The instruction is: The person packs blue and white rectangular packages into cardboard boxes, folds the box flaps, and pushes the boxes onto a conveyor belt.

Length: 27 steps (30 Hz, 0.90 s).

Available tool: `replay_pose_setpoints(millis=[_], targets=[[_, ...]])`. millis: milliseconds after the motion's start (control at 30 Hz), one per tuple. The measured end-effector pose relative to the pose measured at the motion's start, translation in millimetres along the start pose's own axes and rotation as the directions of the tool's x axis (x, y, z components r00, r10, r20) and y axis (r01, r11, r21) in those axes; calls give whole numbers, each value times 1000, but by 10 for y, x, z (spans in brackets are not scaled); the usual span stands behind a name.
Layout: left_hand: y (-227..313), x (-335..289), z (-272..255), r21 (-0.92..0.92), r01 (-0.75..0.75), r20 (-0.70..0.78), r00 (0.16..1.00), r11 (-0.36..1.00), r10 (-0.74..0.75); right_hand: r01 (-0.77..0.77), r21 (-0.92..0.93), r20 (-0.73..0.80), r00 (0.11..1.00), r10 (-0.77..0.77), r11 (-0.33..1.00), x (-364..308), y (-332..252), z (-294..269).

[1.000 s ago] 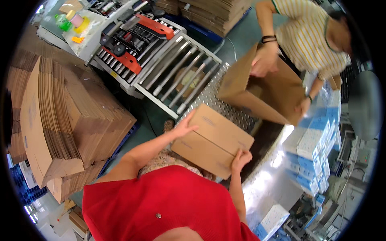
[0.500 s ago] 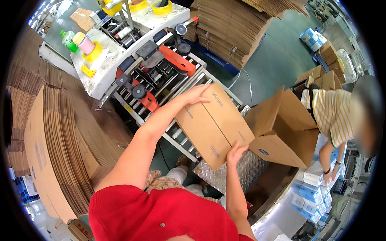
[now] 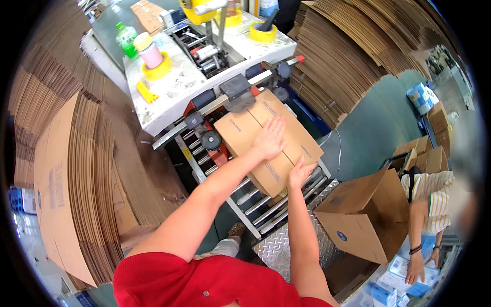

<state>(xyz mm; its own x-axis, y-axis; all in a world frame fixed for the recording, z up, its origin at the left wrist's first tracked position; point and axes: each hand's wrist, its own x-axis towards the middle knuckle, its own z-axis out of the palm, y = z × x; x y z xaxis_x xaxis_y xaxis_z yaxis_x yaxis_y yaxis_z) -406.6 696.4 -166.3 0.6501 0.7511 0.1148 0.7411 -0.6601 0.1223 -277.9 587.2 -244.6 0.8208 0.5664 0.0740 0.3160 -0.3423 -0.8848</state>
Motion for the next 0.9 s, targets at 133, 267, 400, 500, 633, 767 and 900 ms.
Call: replay_pose_setpoints(millis=[133,267,400,500,633,767,900], targets=[[408,-73,92,-244,-49,-18,999,969,46,152,80,61,986,-157,985,312,63,377],[309,-654,80,-186,-25,-68,998,982,12,214,-199,285,946,-153,956,191,-597,236],[579,-1663,-17,-362,38,-212,970,931,-122,795,270,395,424,-815,544,-996,-2572,-256],[838,-2171,36,-801,103,-110,943,590,-314,709,696,358,-204,-911,114,-2379,-3748,-725],[837,-2729,-28,-575,174,-236,900,800,-366,414,870,36,-593,-804,-267,-3995,-4061,-981],[691,-3245,-538,-398,300,-272,864,867,-424,414,806,-12,-704,-710,-423,-4375,-4088,-780],[551,-3708,-795,-841,185,-118,855,509,-505,417,707,-156,-695,-702,-571,-4367,-3918,-788]])
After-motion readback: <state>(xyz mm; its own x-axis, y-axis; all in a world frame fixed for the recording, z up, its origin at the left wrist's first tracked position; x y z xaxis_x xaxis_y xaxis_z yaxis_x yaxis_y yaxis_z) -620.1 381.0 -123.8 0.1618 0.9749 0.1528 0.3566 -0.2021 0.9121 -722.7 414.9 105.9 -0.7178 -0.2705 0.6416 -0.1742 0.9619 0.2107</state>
